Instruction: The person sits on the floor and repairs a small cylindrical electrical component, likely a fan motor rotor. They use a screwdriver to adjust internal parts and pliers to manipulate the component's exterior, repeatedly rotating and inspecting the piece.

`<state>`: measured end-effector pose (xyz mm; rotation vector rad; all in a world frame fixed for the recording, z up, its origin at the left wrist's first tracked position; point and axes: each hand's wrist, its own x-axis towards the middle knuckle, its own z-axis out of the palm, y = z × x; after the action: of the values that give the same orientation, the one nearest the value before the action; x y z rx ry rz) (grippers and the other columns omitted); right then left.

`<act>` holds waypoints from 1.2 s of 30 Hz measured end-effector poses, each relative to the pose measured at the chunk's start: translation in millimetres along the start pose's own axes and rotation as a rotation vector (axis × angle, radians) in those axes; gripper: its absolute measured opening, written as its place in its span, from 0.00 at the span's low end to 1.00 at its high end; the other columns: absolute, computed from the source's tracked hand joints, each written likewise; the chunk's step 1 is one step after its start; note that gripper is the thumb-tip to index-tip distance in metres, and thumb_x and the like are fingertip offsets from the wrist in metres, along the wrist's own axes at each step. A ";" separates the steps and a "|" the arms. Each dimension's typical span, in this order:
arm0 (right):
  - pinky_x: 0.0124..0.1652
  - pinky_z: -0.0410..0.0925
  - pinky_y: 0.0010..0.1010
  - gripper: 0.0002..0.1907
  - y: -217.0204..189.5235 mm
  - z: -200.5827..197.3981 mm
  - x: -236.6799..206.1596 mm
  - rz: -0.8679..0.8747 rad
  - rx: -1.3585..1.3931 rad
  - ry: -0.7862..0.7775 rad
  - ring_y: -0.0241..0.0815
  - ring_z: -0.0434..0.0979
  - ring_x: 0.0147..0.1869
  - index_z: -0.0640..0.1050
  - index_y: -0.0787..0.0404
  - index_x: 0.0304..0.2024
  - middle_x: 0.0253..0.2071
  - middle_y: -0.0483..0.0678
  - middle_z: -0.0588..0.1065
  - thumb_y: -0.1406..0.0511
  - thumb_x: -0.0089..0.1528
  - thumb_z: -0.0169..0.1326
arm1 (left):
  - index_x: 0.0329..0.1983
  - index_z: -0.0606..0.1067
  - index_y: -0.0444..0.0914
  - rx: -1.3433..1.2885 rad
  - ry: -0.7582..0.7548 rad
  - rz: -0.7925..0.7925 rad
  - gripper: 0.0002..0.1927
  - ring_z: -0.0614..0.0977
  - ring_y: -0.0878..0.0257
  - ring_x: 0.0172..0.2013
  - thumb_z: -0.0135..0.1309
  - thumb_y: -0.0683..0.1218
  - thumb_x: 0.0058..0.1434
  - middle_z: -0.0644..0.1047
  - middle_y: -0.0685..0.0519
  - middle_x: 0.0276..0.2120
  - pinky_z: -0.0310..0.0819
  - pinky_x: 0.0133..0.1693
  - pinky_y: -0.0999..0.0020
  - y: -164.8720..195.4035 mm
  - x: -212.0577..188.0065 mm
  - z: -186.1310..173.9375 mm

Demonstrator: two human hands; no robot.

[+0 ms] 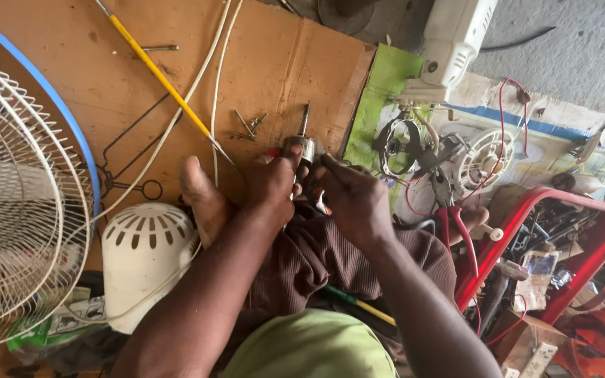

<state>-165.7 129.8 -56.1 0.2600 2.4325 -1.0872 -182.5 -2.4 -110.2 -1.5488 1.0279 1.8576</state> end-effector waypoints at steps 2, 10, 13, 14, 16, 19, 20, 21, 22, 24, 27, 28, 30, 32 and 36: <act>0.43 0.75 0.31 0.17 -1.4 7.6 -0.3 -0.040 -0.009 0.007 0.39 0.83 0.42 0.82 0.61 0.54 0.42 0.54 0.82 0.61 0.65 0.59 | 0.39 0.76 0.36 -0.033 -0.043 0.029 0.07 0.75 0.68 0.20 0.58 0.45 0.63 0.77 0.53 0.25 0.59 0.16 0.71 -3.4 2.7 -2.2; 0.39 0.75 0.30 0.16 -7.8 16.2 5.8 0.017 0.015 -0.033 0.39 0.84 0.37 0.82 0.62 0.52 0.37 0.54 0.82 0.63 0.64 0.57 | 0.41 0.75 0.37 0.000 0.009 0.035 0.09 0.73 0.68 0.19 0.60 0.46 0.63 0.77 0.54 0.26 0.62 0.18 0.71 -7.9 8.2 -3.9; 0.41 0.75 0.31 0.16 -15.3 16.4 8.1 0.026 0.014 -0.033 0.40 0.85 0.39 0.82 0.63 0.52 0.39 0.55 0.83 0.63 0.64 0.57 | 0.41 0.76 0.37 -0.008 -0.001 0.050 0.09 0.72 0.68 0.19 0.60 0.46 0.63 0.77 0.54 0.26 0.61 0.17 0.71 -5.9 6.1 -4.1; 0.41 0.75 0.31 0.16 -20.1 16.1 10.8 0.015 0.007 -0.040 0.41 0.85 0.39 0.82 0.63 0.51 0.39 0.55 0.83 0.62 0.64 0.57 | 0.41 0.76 0.37 -0.010 -0.005 0.057 0.09 0.72 0.67 0.18 0.60 0.46 0.63 0.77 0.54 0.26 0.61 0.17 0.71 -4.9 5.1 -4.0; 0.41 0.76 0.31 0.16 -32.4 15.3 17.9 -0.006 -0.008 -0.054 0.42 0.86 0.39 0.82 0.63 0.50 0.38 0.56 0.83 0.62 0.64 0.56 | 0.42 0.77 0.38 0.009 0.027 0.066 0.08 0.73 0.68 0.18 0.59 0.46 0.63 0.77 0.54 0.25 0.61 0.17 0.71 -3.0 2.4 -3.6; 0.37 0.75 0.36 0.17 -57.2 10.5 37.6 0.407 -0.197 -0.109 0.49 0.84 0.33 0.83 0.54 0.54 0.33 0.57 0.83 0.58 0.70 0.48 | 0.41 0.76 0.37 0.055 0.080 0.075 0.09 0.72 0.67 0.18 0.61 0.45 0.60 0.77 0.54 0.26 0.61 0.17 0.69 -0.2 -4.0 -0.9; 0.38 0.74 0.34 0.17 -58.7 6.5 40.2 0.284 -0.137 -0.017 0.45 0.84 0.35 0.83 0.56 0.53 0.34 0.56 0.82 0.58 0.68 0.52 | 0.41 0.75 0.37 0.078 0.094 0.088 0.10 0.72 0.66 0.18 0.63 0.44 0.59 0.76 0.55 0.26 0.61 0.17 0.68 0.6 -5.8 0.1; 0.39 0.74 0.31 0.17 -54.5 1.5 44.0 0.146 -0.083 0.075 0.41 0.84 0.37 0.84 0.58 0.52 0.35 0.55 0.82 0.58 0.66 0.55 | 0.41 0.75 0.37 0.066 0.071 0.081 0.10 0.74 0.66 0.19 0.62 0.44 0.59 0.77 0.54 0.27 0.61 0.17 0.69 0.3 -5.6 0.4; 0.41 0.73 0.29 0.17 -53.5 -5.0 47.1 0.003 -0.036 0.152 0.37 0.83 0.39 0.84 0.60 0.51 0.37 0.55 0.82 0.58 0.65 0.58 | 0.41 0.75 0.38 0.042 0.056 0.068 0.10 0.75 0.65 0.20 0.62 0.43 0.59 0.77 0.53 0.27 0.61 0.18 0.70 1.1 -6.4 0.6; 0.35 0.70 0.28 0.19 -41.0 -20.5 40.1 0.082 -0.009 0.094 0.34 0.76 0.33 0.83 0.58 0.54 0.31 0.53 0.81 0.56 0.65 0.58 | 0.42 0.76 0.39 0.014 0.054 0.009 0.09 0.77 0.66 0.21 0.60 0.43 0.59 0.78 0.54 0.28 0.61 0.18 0.71 1.6 -5.9 -0.2; 0.30 0.70 0.27 0.21 -20.6 -30.5 21.4 0.219 -0.077 -0.022 0.32 0.75 0.29 0.81 0.53 0.57 0.28 0.49 0.81 0.56 0.64 0.57 | 0.43 0.77 0.39 0.029 0.029 0.021 0.09 0.78 0.67 0.23 0.59 0.44 0.60 0.79 0.55 0.28 0.62 0.19 0.72 2.2 -4.1 -1.4; 0.29 0.71 0.27 0.22 -15.9 -28.6 16.3 0.242 -0.113 -0.071 0.31 0.77 0.28 0.80 0.52 0.58 0.28 0.48 0.81 0.56 0.63 0.57 | 0.43 0.78 0.38 0.021 0.037 0.024 0.09 0.79 0.67 0.23 0.59 0.44 0.60 0.80 0.54 0.29 0.62 0.19 0.72 2.8 -3.5 -1.5; 0.31 0.71 0.27 0.21 -10.9 -20.2 4.7 0.229 0.017 -0.083 0.31 0.76 0.29 0.80 0.55 0.58 0.29 0.48 0.82 0.57 0.63 0.59 | 0.43 0.78 0.36 -0.018 0.025 0.051 0.09 0.80 0.67 0.24 0.58 0.45 0.61 0.80 0.54 0.29 0.65 0.21 0.72 3.6 -1.3 -1.4; 0.33 0.72 0.26 0.21 -11.9 -9.4 -2.4 0.184 0.094 -0.081 0.30 0.78 0.31 0.80 0.58 0.57 0.32 0.48 0.83 0.59 0.63 0.59 | 0.43 0.77 0.35 -0.093 -0.022 0.142 0.10 0.82 0.68 0.25 0.58 0.46 0.62 0.81 0.53 0.29 0.69 0.23 0.74 4.4 1.6 -0.7; 0.37 0.74 0.25 0.21 -19.4 7.6 2.0 0.108 0.149 -0.029 0.30 0.83 0.36 0.78 0.60 0.59 0.35 0.48 0.84 0.61 0.64 0.57 | 0.40 0.78 0.34 -0.082 -0.010 0.136 0.13 0.80 0.66 0.24 0.61 0.49 0.62 0.80 0.52 0.28 0.67 0.21 0.73 5.7 6.4 2.8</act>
<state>-171.7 111.1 -48.7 0.4160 2.2870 -1.2159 -190.0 -4.0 -114.9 -1.5480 1.0891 2.0211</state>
